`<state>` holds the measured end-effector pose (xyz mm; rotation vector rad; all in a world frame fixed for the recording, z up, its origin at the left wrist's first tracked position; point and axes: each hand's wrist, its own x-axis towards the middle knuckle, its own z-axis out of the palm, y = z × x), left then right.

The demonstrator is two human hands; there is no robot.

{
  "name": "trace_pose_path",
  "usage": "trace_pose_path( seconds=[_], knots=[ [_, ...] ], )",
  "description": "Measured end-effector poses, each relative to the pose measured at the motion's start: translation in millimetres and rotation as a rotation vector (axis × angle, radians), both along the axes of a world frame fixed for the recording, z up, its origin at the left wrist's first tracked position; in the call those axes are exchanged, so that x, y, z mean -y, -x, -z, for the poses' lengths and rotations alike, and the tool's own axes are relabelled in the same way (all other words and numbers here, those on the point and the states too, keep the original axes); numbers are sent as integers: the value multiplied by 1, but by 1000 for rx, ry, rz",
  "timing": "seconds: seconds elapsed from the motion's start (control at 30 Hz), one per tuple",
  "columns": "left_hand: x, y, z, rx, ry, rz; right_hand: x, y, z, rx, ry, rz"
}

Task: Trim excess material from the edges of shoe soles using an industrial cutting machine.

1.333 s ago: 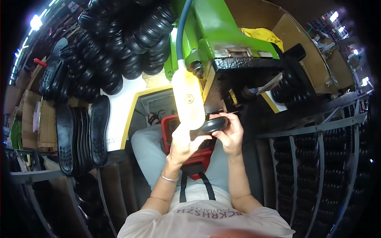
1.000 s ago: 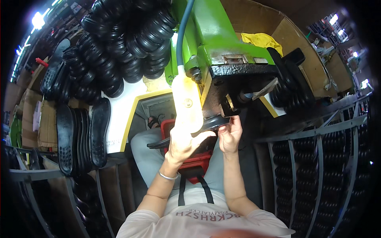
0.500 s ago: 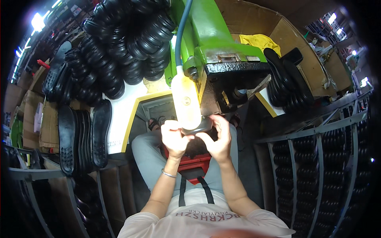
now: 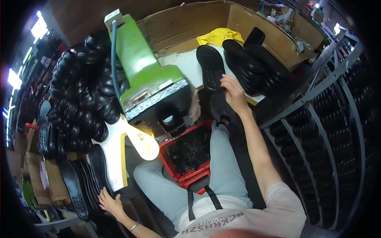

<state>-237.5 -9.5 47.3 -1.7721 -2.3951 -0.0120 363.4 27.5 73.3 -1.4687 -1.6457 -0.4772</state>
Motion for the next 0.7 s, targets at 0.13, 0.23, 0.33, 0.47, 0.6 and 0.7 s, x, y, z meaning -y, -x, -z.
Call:
trace_pose_path(
  seconds=[0.13, 0.23, 0.33, 0.47, 0.6, 0.7],
  knots=[
    [10, 23, 20, 28, -155, 222, -29, -48, 60, -13, 154, 60],
    [24, 29, 17, 150, -316, 346, -34, -46, 73, -39, 202, 101],
    [32, -4, -32, 314, -502, 468, -31, -43, 78, -10, 209, 101],
    [24, -75, -73, 617, -530, 687, 11, 34, 47, -138, 185, 95],
    [11, -140, -51, 1233, -239, 759, 64, 106, 89, -1244, 419, -633],
    [-2, -175, -33, 1423, -150, 825, 66, 138, 70, -1319, 183, -548]
  ],
)
